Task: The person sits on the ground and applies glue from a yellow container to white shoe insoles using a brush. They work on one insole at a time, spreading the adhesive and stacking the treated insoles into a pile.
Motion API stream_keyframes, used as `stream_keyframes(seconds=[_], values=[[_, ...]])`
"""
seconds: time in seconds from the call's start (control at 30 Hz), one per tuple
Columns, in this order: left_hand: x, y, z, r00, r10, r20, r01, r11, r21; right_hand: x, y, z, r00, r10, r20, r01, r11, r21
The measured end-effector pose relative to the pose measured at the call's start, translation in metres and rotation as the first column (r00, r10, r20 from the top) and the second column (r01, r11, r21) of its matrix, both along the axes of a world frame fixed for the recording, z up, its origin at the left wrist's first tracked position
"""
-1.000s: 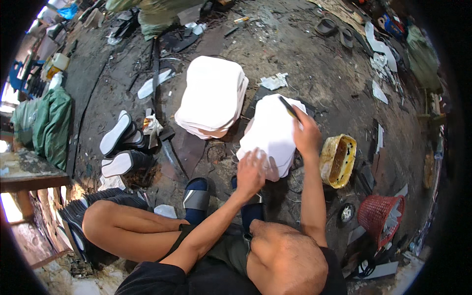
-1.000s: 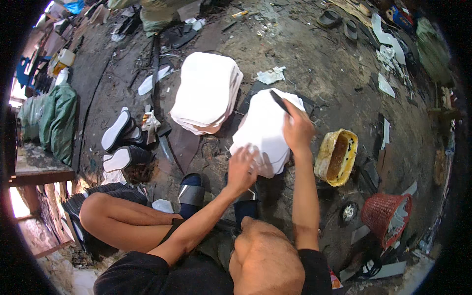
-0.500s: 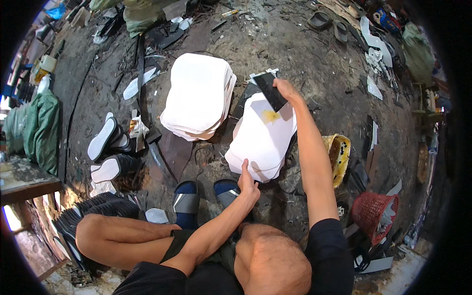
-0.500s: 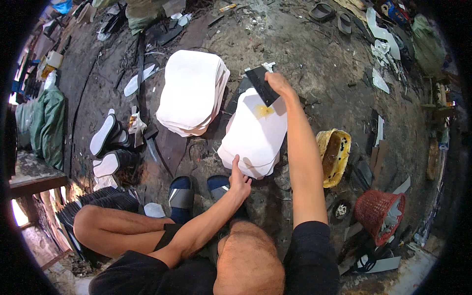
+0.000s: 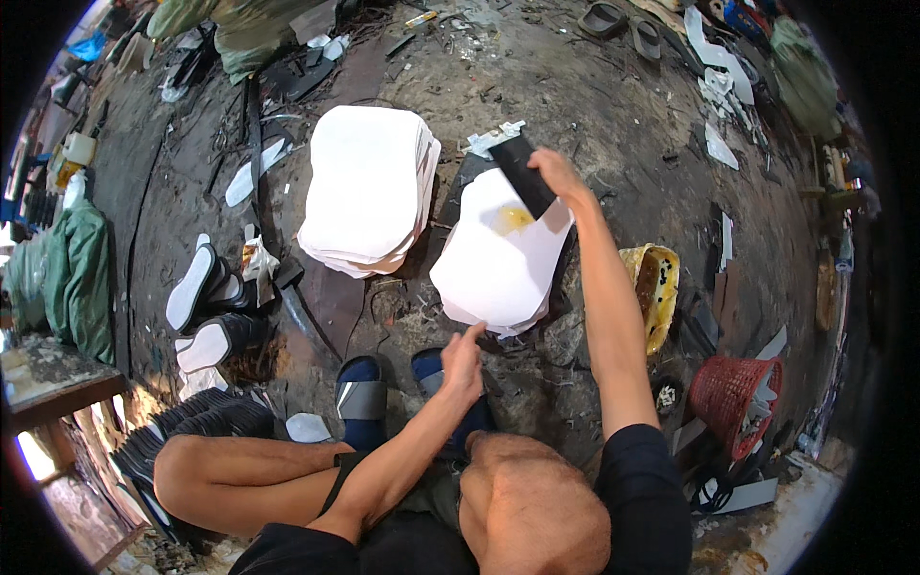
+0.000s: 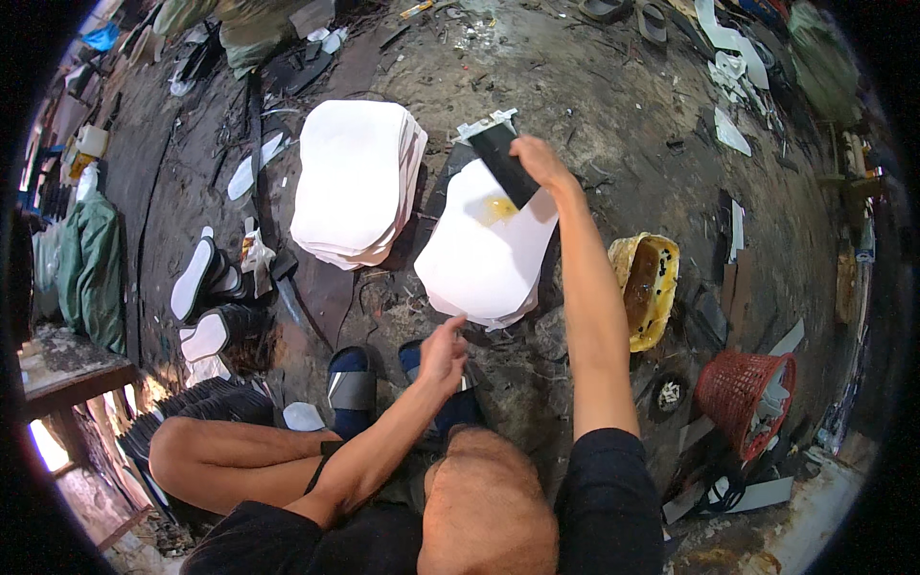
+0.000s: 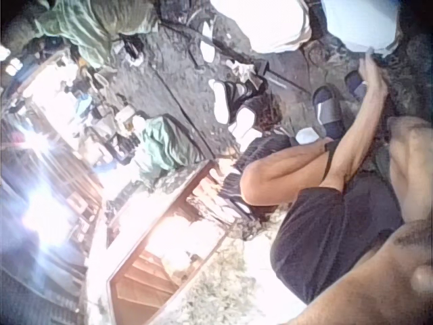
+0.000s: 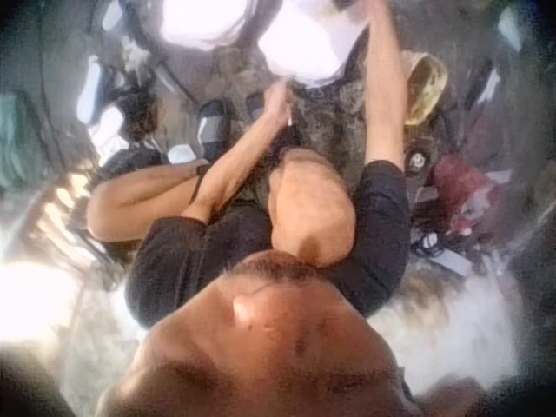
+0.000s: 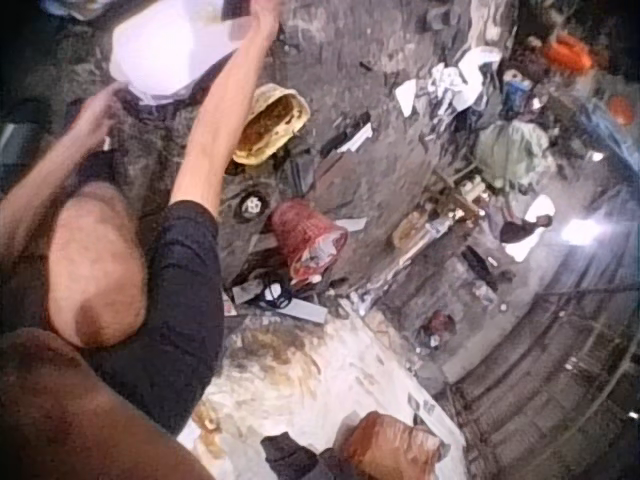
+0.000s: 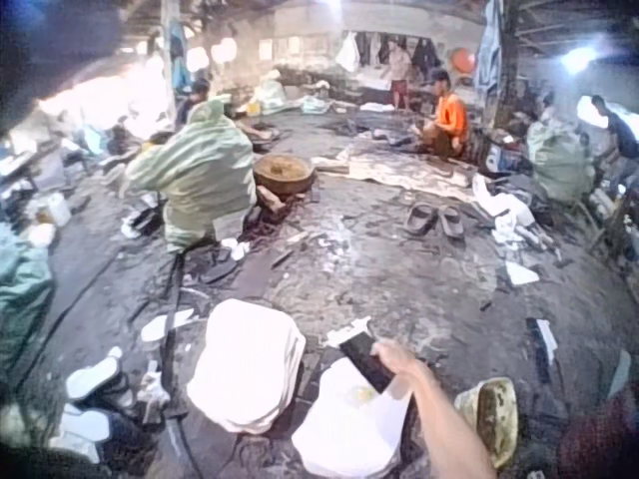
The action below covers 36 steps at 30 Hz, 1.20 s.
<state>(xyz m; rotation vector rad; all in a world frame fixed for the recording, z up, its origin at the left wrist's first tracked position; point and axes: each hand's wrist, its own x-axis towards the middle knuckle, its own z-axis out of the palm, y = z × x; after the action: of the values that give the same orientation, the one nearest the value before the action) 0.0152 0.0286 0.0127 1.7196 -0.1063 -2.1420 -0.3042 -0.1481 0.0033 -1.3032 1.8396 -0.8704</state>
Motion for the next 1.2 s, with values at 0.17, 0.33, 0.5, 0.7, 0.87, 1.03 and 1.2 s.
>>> stream_keyframes(seconds=[0.17, 0.33, 0.5, 0.7, 0.87, 1.03, 1.2], values=[[0.022, -0.076, -0.017, 0.744, 0.101, 0.661, 0.635, 0.2, -0.746, 0.069, 0.142, 0.026, 0.615, -0.683, 0.394, 0.743, 0.669, -0.001], [0.008, -0.1, -0.01, 0.695, -0.324, 0.641, 0.718, 0.283, -0.635, 0.161, 0.211, -0.021, 0.157, -0.662, 0.733, 0.792, 0.528, 0.307], [0.021, -0.1, 0.01, 0.675, -0.292, 0.678, 0.735, 0.341, -0.585, 0.138, 0.202, 0.016, 0.501, -0.806, 0.314, 0.826, 0.554, 0.104], [0.001, -0.046, -0.02, 0.491, -0.072, 0.868, 0.682, -0.589, -0.434, 0.082, 0.185, 0.104, 0.574, -0.772, -0.273, 0.614, 0.626, -0.481], [0.006, -0.052, -0.033, 0.466, -0.132, 0.875, 0.644, -0.627, -0.437, 0.012, 0.271, 0.12, 0.368, -0.676, -0.638, 0.81, 0.57, -0.136], [0.003, -0.053, -0.034, 0.415, -0.118, 0.902, 0.617, -0.692, -0.375, 0.004, 0.27, 0.078, 0.452, -0.403, -0.796, 0.812, 0.555, 0.181], [0.009, -0.061, -0.031, 0.432, -0.168, 0.886, 0.605, -0.675, -0.423, -0.011, 0.302, 0.116, 0.544, -0.759, -0.358, 0.814, 0.581, 0.006]])
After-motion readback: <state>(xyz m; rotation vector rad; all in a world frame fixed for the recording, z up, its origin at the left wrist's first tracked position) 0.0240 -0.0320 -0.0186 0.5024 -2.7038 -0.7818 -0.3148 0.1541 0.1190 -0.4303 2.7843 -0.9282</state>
